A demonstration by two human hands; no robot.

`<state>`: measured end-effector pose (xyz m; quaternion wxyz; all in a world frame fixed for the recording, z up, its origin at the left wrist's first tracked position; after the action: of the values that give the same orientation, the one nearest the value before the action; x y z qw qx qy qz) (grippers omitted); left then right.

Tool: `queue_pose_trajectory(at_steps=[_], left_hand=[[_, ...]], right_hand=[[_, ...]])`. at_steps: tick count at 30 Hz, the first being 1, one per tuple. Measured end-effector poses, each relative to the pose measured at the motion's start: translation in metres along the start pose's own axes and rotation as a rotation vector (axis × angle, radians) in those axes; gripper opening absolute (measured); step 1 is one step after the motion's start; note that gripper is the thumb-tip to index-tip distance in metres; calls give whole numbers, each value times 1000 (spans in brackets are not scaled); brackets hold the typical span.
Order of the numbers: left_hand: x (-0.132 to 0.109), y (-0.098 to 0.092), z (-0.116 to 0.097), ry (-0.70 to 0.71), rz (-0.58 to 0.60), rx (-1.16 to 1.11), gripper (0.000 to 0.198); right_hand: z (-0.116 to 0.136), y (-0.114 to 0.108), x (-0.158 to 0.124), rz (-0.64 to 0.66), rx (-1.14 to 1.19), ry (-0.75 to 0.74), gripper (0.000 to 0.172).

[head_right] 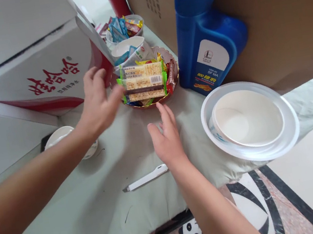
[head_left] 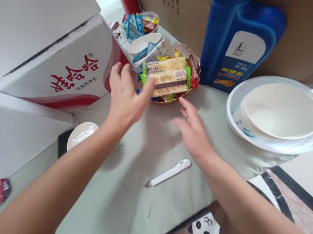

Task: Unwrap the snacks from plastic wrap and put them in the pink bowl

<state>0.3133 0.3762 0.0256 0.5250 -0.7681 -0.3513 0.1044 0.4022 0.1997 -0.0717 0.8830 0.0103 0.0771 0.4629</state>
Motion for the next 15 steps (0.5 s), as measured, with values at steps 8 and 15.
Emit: queue_pose_trajectory(at_steps=[8,15], left_hand=[[-21,52,-5,93,107,161,107],[-7,57,0,34,44,145,105]], right_hand=[[-5,7,1,19,81,60,72],[-7,5,2,8,72,78,73]])
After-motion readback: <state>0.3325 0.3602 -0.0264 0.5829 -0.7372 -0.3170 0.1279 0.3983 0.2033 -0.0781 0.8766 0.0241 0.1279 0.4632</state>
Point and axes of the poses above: each hand's wrist, its own x-axis towards the middle knuckle, its own y-axis out of the palm, z = x × y, the point moved 8 cm from there along x, towards the middle knuckle, and after that the axes turned 6 degrees about z, right-handed, at the moved point
